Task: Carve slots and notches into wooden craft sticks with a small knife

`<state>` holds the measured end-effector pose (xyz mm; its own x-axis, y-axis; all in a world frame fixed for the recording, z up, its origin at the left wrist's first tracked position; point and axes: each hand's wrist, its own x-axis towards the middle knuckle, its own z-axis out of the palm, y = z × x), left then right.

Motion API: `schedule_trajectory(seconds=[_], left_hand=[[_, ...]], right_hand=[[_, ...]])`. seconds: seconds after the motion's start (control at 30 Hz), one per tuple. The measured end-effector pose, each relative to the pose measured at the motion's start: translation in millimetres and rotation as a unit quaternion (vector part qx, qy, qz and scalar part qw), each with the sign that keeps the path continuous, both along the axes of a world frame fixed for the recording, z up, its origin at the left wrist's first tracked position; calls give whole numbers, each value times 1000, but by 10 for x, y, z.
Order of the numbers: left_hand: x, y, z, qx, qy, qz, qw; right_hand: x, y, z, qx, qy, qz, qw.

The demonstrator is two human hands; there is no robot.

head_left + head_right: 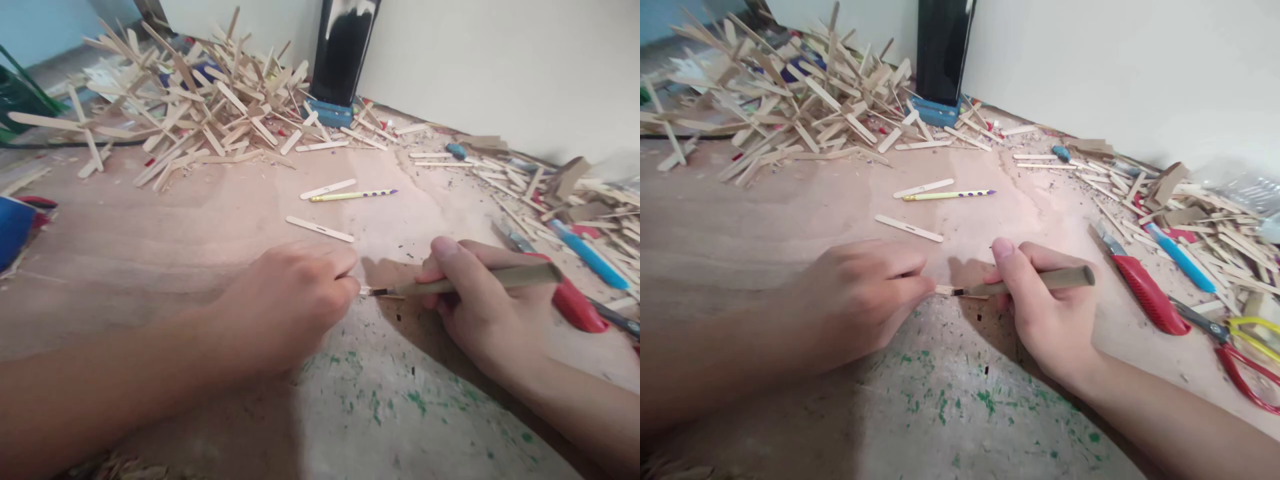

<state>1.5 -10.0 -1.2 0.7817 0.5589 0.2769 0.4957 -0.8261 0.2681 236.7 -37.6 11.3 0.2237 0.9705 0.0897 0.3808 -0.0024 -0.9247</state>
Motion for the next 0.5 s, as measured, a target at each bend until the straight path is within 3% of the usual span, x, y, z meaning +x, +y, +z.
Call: schedule_trajectory(seconds=[0.27, 0.5], left_hand=[[-23, 22, 36, 15, 29, -17, 999], [-6, 47, 53, 54, 48, -35, 997]], right_hand=[[24, -11, 22, 50, -38, 61, 996], [48, 156, 206, 49, -20, 111, 992]])
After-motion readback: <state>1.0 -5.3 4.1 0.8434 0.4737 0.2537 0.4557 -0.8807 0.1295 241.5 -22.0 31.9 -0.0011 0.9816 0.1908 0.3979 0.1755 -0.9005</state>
